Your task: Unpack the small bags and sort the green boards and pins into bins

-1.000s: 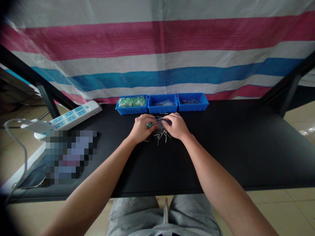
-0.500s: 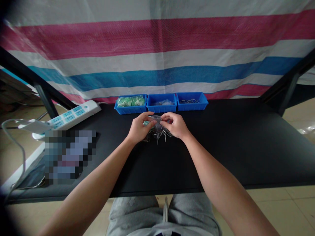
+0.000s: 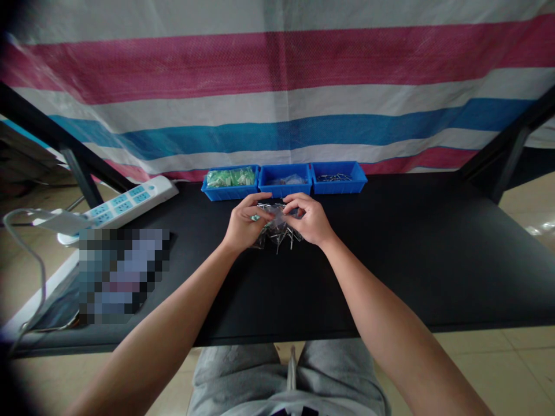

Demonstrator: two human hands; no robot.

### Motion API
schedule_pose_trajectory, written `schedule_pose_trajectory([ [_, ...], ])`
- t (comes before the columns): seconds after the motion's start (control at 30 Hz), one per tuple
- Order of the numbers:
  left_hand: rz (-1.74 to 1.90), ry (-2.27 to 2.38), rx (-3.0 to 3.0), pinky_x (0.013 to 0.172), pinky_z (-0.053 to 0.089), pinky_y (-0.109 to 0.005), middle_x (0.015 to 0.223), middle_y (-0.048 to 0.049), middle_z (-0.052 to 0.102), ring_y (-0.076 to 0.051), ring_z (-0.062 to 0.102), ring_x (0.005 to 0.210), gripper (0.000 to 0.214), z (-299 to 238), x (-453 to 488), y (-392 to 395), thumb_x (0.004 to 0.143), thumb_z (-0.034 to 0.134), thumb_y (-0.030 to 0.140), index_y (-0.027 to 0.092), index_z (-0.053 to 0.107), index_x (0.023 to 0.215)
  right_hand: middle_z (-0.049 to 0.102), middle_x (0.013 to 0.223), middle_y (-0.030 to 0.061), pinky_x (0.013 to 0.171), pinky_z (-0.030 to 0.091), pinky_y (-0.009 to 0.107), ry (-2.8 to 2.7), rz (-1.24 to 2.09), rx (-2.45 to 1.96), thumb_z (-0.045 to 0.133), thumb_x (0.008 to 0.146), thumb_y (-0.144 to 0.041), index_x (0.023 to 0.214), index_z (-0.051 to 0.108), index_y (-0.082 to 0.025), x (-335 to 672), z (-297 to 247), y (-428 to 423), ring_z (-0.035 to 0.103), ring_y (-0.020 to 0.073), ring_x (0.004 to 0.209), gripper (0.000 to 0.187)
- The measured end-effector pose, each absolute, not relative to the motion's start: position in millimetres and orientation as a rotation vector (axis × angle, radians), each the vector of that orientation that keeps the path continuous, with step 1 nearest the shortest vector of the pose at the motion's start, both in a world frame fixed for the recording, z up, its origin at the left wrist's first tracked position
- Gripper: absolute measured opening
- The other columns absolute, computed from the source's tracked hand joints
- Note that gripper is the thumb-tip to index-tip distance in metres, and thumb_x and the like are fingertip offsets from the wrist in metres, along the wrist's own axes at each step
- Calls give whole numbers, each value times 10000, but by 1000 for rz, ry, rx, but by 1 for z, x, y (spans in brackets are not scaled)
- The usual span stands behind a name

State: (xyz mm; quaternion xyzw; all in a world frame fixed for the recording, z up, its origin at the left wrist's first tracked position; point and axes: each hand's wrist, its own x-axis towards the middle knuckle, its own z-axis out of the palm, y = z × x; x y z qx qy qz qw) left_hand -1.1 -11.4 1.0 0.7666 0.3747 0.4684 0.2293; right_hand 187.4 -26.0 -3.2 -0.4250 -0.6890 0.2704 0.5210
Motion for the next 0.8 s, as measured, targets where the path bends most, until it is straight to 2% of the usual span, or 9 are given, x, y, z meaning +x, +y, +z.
schedule_pose_trajectory([
  [0.13,1293,1045,2134,1004,490,-412,1203,-42,672,-205,634,1109,249,1,-1,-12,744,568,34,213,717,655,695,1079,91,648,460,297,-1686,646,-1011,745,719,-298,805,703,-208,186,-2,-28,647,197,885,131],
  [0.23,1284,1024,2114,934,526,-391,1037,-45,726,-195,670,993,203,3,0,-13,768,585,75,210,702,672,719,1029,77,667,463,301,-1715,656,-1012,732,742,-299,821,711,-220,185,-1,-30,653,211,920,114],
  [0.3,1276,1025,2085,868,544,-359,906,-36,739,-183,685,888,117,4,1,-14,789,623,151,207,694,716,733,934,63,661,459,299,-1713,661,-1044,716,760,-302,817,721,-224,184,1,-31,655,199,845,96],
  [0.37,1261,1055,2034,810,546,-329,859,-27,735,-173,687,825,57,4,2,-16,801,645,227,201,687,830,732,849,49,639,452,295,-1692,669,-1099,707,768,-310,816,729,-220,183,2,-32,635,174,723,104],
  [0.5,1249,1079,1884,644,508,-254,795,-5,710,-156,679,753,297,3,5,-17,814,631,274,194,560,1091,731,784,22,607,437,280,-1577,734,-1147,719,752,-324,955,702,-219,182,0,-32,597,144,613,229],
  [0.6,1260,1088,1781,539,427,-218,735,17,675,-135,650,662,319,0,7,-16,820,614,288,205,472,1094,727,781,1,591,426,267,-1534,734,-1124,713,754,-306,1100,630,-237,181,-2,-32,574,124,572,362],
  [0.73,1269,1102,1713,563,424,-229,707,31,652,-125,631,636,308,-3,7,-14,819,601,284,210,434,1068,715,799,15,593,425,262,-1632,676,-1079,669,774,-278,900,670,-221,180,2,-36,603,133,634,139],
  [0.8,1259,1100,1702,600,446,-246,702,28,655,-135,639,656,325,-4,6,-12,815,606,290,205,435,1077,699,762,15,571,413,260,-1683,672,-1075,666,761,-277,809,681,-207,181,4,-38,584,132,618,86],
])
